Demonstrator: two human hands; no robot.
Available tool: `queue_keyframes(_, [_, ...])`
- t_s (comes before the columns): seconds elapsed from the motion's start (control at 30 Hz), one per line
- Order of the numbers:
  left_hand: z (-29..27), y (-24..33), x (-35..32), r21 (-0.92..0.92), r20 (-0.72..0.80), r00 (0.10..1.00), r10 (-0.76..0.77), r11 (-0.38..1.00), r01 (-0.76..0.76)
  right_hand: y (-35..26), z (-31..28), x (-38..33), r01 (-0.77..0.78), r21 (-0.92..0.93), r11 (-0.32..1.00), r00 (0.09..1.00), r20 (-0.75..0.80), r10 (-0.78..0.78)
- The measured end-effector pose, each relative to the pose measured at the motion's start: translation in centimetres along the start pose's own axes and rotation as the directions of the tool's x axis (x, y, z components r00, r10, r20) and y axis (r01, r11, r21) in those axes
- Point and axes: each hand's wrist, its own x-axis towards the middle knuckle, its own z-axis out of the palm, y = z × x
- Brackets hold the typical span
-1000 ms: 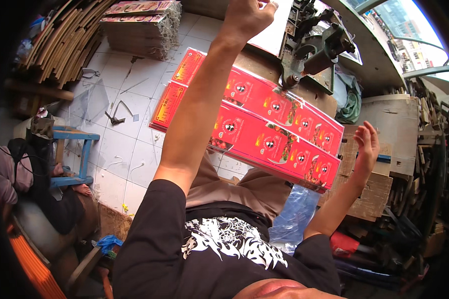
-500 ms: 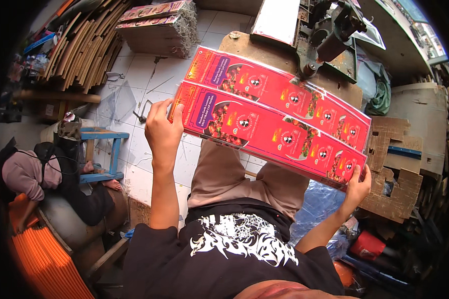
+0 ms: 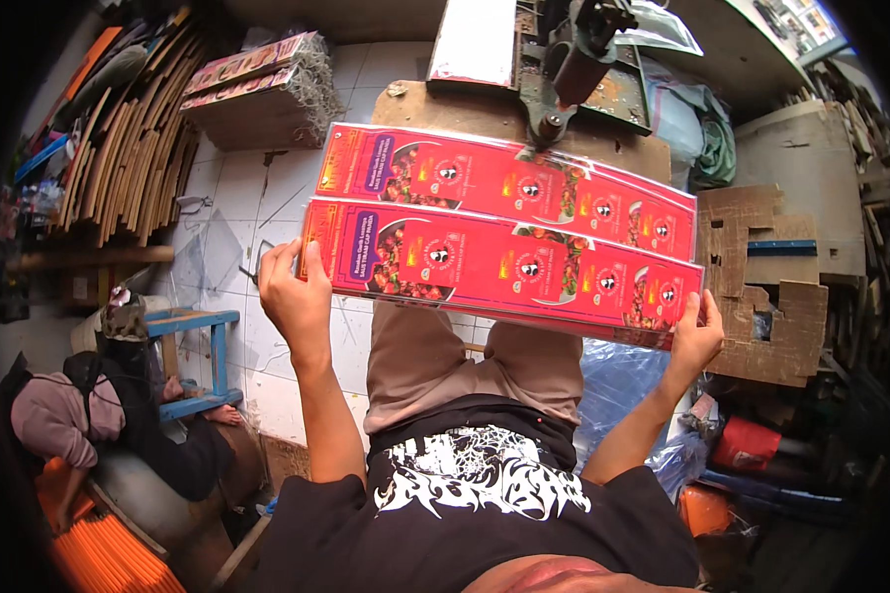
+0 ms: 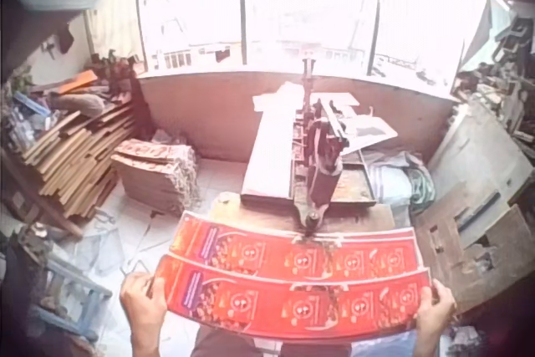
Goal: The person aligns cardboard packaging strips, places rivets onto a punch press machine by hand, and fastens the rivets onto the cardboard strips with the machine.
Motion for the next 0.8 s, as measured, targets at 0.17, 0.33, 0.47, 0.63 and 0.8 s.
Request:
queue_keyframes(0.17, [1.0,-0.1,-0.5,-0.028,-0.020,0.999,-0.030,0.999,0.030,-0.1,-0.7,0.5,-0.019,0.173,0.985,0.999,-0.039,0.026])
queue_keyframes(0.33, [1.2,-0.4,-0.5,-0.192,0.047,0.982,-0.184,0.963,0.190,-0.3,-1.1,1.3,-0.098,0.573,0.814,0.995,0.032,0.097])
queue_keyframes(0.47, [1.3,-1.9,-0.5,-0.389,0.010,0.968,-0.249,0.891,0.234,-1.2,-2.1,1.3,-0.124,0.830,0.544,0.989,0.056,0.140])
queue_keyframes(0.63, [-0.4,-1.2,-0.4,-0.875,-0.004,0.984,-0.177,0.478,0.082,-1.1,-3.9,1.1,-0.191,0.954,-0.230,0.948,0.119,-0.296])
queue_keyframes(0.8, [-4.2,1.8,0.7,-0.944,0.328,0.922,-0.207,-0.045,0.326,-0.1,-4.9,1.2,-0.369,0.886,-0.281,0.796,0.146,-0.587])
